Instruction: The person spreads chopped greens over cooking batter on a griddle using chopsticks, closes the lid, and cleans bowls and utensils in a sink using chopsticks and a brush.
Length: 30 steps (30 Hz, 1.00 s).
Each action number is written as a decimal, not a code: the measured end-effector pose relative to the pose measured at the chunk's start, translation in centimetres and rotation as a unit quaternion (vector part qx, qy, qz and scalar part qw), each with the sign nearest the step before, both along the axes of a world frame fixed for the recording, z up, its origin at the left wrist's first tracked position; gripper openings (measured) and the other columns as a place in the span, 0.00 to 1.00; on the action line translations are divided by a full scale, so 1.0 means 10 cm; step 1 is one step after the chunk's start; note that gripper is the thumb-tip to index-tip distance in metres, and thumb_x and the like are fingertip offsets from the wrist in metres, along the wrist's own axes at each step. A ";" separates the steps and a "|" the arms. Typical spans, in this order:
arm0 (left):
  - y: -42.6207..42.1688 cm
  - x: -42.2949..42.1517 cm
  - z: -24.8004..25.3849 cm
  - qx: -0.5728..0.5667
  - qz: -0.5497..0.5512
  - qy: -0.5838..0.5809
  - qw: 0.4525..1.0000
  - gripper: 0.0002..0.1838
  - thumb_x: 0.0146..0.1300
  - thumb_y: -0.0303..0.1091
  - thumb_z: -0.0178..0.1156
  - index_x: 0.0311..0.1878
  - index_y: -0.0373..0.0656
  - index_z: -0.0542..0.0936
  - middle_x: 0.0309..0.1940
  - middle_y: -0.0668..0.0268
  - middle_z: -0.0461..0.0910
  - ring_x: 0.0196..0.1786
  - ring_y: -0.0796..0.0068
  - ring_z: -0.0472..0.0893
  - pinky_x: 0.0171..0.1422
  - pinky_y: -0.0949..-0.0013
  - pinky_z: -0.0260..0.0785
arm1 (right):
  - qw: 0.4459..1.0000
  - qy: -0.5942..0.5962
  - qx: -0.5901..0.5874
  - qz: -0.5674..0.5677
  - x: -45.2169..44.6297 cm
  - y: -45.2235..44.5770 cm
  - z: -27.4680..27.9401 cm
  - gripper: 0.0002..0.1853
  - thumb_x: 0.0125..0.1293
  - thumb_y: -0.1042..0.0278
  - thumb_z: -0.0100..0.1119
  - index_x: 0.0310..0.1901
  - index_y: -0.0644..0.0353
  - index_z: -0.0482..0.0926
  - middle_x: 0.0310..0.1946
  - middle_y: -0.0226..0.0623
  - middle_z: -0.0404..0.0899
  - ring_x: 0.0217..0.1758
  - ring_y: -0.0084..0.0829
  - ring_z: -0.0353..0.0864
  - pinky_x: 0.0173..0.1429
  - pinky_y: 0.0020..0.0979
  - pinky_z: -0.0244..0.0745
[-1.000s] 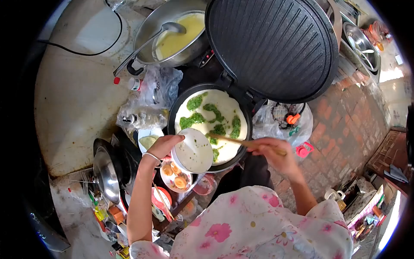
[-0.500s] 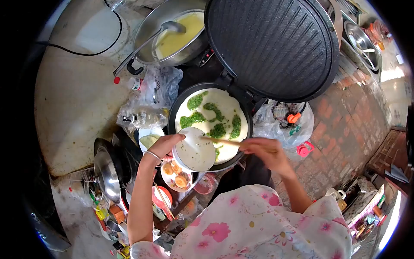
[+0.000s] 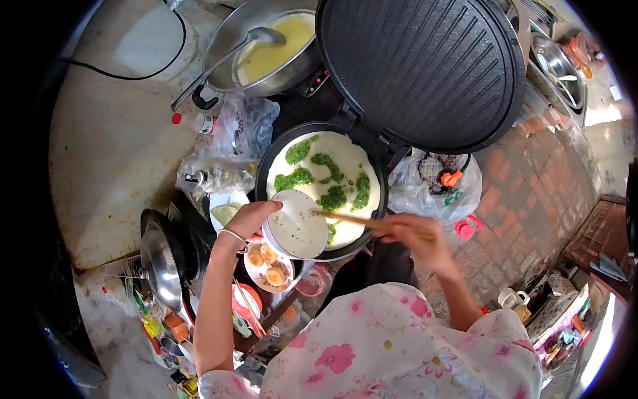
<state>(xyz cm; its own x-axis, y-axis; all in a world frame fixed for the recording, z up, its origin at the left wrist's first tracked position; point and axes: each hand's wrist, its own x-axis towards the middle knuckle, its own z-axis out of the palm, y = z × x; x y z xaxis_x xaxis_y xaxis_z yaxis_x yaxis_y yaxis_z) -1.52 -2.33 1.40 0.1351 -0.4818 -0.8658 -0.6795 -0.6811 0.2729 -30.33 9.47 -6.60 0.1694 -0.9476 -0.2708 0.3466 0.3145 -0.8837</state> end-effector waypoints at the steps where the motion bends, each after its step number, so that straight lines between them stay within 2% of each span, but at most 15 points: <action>1: 0.01 -0.01 0.00 0.000 -0.002 0.000 1.000 0.23 0.53 0.55 0.52 0.40 0.45 0.77 0.23 0.74 0.73 0.23 0.84 0.70 0.25 0.79 0.61 | 0.998 -0.004 -0.034 0.055 0.13 0.02 0.01 0.11 0.65 0.75 0.49 0.45 0.71 0.74 0.36 0.40 0.80 0.35 0.22 0.78 0.40 0.21 0.73; 5: -0.01 0.04 -0.02 -0.022 0.013 0.011 1.000 0.21 0.53 0.53 0.55 0.38 0.44 0.78 0.19 0.76 0.72 0.19 0.87 0.68 0.21 0.82 0.58 | 0.996 0.052 -0.075 0.000 0.08 0.08 -0.21 0.10 0.64 0.76 0.49 0.44 0.71 0.75 0.35 0.38 0.80 0.36 0.22 0.78 0.41 0.21 0.73; 6: 0.00 0.06 -0.03 -0.026 0.005 0.004 1.000 0.21 0.53 0.52 0.55 0.38 0.44 0.79 0.19 0.76 0.72 0.18 0.87 0.68 0.21 0.82 0.58 | 0.999 0.002 0.018 -0.051 -0.02 0.08 -0.08 0.09 0.64 0.76 0.49 0.43 0.71 0.76 0.35 0.37 0.80 0.37 0.22 0.78 0.42 0.22 0.73; 7: 0.02 0.07 -0.03 -0.025 0.006 0.004 1.000 0.21 0.53 0.52 0.55 0.38 0.44 0.79 0.19 0.76 0.72 0.18 0.87 0.68 0.21 0.82 0.58 | 0.999 0.002 0.019 -0.049 -0.04 0.08 -0.01 0.09 0.64 0.76 0.49 0.43 0.71 0.76 0.35 0.37 0.80 0.37 0.22 0.78 0.42 0.22 0.73; 9: 0.01 0.05 0.00 -0.023 0.021 0.015 0.999 0.22 0.52 0.52 0.55 0.39 0.43 0.79 0.20 0.75 0.72 0.18 0.86 0.68 0.20 0.81 0.58 | 1.000 0.019 -0.019 0.000 -0.04 0.05 0.07 0.11 0.65 0.78 0.43 0.44 0.73 0.74 0.37 0.41 0.79 0.41 0.30 0.79 0.47 0.27 0.75; 13: -0.01 0.02 0.05 -0.037 -0.018 -0.001 0.999 0.24 0.52 0.53 0.55 0.41 0.40 0.79 0.23 0.72 0.74 0.21 0.85 0.70 0.23 0.82 0.59 | 0.993 0.058 -0.068 0.075 0.20 0.08 -0.07 0.11 0.66 0.77 0.43 0.44 0.73 0.75 0.35 0.40 0.79 0.41 0.28 0.79 0.48 0.26 0.75; 14: -0.01 0.04 0.06 -0.041 -0.023 0.011 0.999 0.25 0.52 0.52 0.56 0.42 0.39 0.79 0.24 0.72 0.75 0.23 0.85 0.72 0.24 0.82 0.61 | 0.996 0.066 -0.056 0.024 0.11 0.09 -0.21 0.10 0.63 0.75 0.50 0.43 0.70 0.76 0.34 0.36 0.80 0.36 0.22 0.78 0.40 0.21 0.73; 17: -0.02 0.05 0.05 -0.050 -0.017 0.003 0.999 0.25 0.53 0.52 0.56 0.42 0.39 0.78 0.24 0.72 0.75 0.24 0.85 0.73 0.25 0.81 0.63 | 0.997 0.013 0.013 -0.074 -0.14 0.07 -0.07 0.09 0.62 0.75 0.52 0.42 0.69 0.77 0.34 0.36 0.80 0.33 0.21 0.77 0.36 0.21 0.71; 19: -0.03 0.02 0.08 -0.036 0.000 0.016 0.999 0.24 0.53 0.52 0.56 0.42 0.38 0.78 0.25 0.71 0.76 0.25 0.85 0.73 0.26 0.81 0.64 | 0.998 0.018 0.012 -0.057 -0.02 0.05 0.03 0.09 0.62 0.75 0.51 0.41 0.69 0.77 0.34 0.38 0.80 0.33 0.23 0.78 0.37 0.22 0.73; 21: 0.00 -0.02 0.10 -0.058 -0.010 0.019 0.998 0.20 0.54 0.52 0.53 0.35 0.43 0.77 0.18 0.73 0.69 0.18 0.85 0.67 0.18 0.80 0.56 | 0.988 0.079 -0.110 0.073 0.15 0.05 0.07 0.10 0.64 0.74 0.48 0.40 0.71 0.76 0.34 0.41 0.80 0.37 0.26 0.79 0.43 0.24 0.75; 23: -0.01 0.01 0.07 -0.065 -0.024 0.013 0.997 0.20 0.54 0.52 0.53 0.35 0.43 0.77 0.18 0.74 0.70 0.19 0.85 0.67 0.18 0.80 0.56 | 0.981 0.113 -0.134 0.086 0.11 0.07 -0.02 0.10 0.64 0.75 0.47 0.41 0.71 0.76 0.35 0.42 0.80 0.38 0.26 0.80 0.43 0.25 0.75; 25: -0.02 0.03 0.07 -0.074 -0.028 0.007 0.997 0.20 0.54 0.52 0.53 0.35 0.43 0.77 0.18 0.74 0.70 0.19 0.85 0.67 0.19 0.80 0.56 | 0.996 0.023 -0.015 -0.081 -0.03 0.10 -0.05 0.09 0.63 0.75 0.51 0.41 0.68 0.77 0.34 0.40 0.80 0.34 0.24 0.79 0.37 0.22 0.73; 27: -0.01 0.02 0.07 -0.065 -0.020 0.025 0.997 0.21 0.53 0.53 0.54 0.35 0.43 0.77 0.19 0.74 0.70 0.20 0.86 0.68 0.19 0.80 0.56 | 0.996 0.037 0.002 -0.079 -0.09 0.12 -0.03 0.08 0.61 0.76 0.53 0.42 0.67 0.77 0.33 0.39 0.79 0.32 0.23 0.77 0.35 0.22 0.70; 28: -0.02 0.03 0.07 -0.044 -0.001 0.012 0.999 0.21 0.54 0.50 0.56 0.41 0.41 0.79 0.22 0.74 0.74 0.20 0.86 0.70 0.21 0.82 0.60 | 0.998 0.044 -0.037 -0.037 0.01 0.11 -0.02 0.09 0.62 0.76 0.52 0.42 0.67 0.77 0.33 0.39 0.79 0.33 0.23 0.77 0.36 0.22 0.70; 30: -0.02 0.02 0.05 -0.037 -0.009 0.020 0.999 0.21 0.54 0.50 0.56 0.41 0.41 0.79 0.22 0.73 0.74 0.20 0.85 0.70 0.21 0.82 0.60 | 0.989 0.060 -0.125 0.058 0.23 0.06 0.04 0.09 0.62 0.75 0.52 0.42 0.68 0.77 0.33 0.39 0.79 0.34 0.24 0.77 0.37 0.22 0.71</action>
<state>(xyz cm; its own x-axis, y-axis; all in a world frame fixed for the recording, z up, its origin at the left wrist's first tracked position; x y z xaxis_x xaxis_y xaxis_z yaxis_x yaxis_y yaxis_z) -1.34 -2.53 1.93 0.0916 -0.5466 -0.8324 -0.6783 -0.6462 0.3497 -28.06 10.05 -6.25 0.2625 -0.9633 -0.0559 0.2082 0.1131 -0.9715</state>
